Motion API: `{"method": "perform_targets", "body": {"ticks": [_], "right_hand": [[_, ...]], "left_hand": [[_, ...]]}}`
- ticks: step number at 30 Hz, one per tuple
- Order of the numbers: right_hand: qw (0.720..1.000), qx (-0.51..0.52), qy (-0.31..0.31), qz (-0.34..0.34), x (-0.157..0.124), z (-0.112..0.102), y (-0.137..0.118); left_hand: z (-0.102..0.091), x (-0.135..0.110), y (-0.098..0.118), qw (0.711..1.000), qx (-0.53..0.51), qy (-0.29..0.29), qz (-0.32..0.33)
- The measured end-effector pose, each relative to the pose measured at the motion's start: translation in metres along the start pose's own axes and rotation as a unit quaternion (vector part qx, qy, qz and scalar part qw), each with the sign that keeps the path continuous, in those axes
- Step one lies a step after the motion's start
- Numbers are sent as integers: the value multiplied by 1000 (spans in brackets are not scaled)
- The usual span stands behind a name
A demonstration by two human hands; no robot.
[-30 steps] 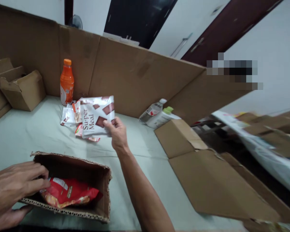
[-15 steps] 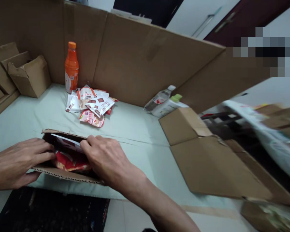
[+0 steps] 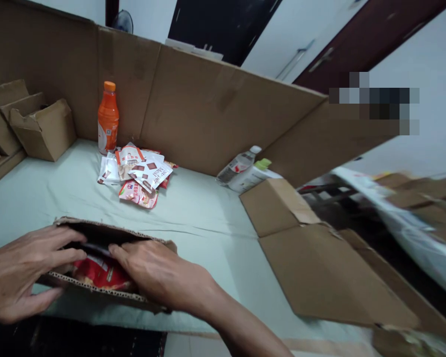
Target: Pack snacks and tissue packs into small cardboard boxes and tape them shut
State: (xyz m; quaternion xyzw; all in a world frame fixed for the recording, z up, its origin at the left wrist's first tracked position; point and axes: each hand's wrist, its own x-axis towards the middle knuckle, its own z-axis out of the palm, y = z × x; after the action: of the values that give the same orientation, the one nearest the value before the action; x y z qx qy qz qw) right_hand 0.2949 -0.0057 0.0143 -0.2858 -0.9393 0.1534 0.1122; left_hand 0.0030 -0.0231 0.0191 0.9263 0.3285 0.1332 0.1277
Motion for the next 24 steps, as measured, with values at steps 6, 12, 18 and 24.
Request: {"method": "perform_targets", "body": {"ticks": [6, 12, 18, 24], "right_hand": [[853, 169, 343, 355, 8, -41, 86], [775, 263, 268, 508, 83, 29, 203], [729, 349, 329, 489, 101, 64, 199], [799, 293, 461, 250, 24, -5, 120]], "left_hand": [[12, -9, -12, 1000, -2, 15, 15], [33, -27, -22, 999, 19, 48, 12], [6, -3, -8, 1000, -8, -5, 17], [-5, 10, -4, 998, -36, -55, 13]]}}
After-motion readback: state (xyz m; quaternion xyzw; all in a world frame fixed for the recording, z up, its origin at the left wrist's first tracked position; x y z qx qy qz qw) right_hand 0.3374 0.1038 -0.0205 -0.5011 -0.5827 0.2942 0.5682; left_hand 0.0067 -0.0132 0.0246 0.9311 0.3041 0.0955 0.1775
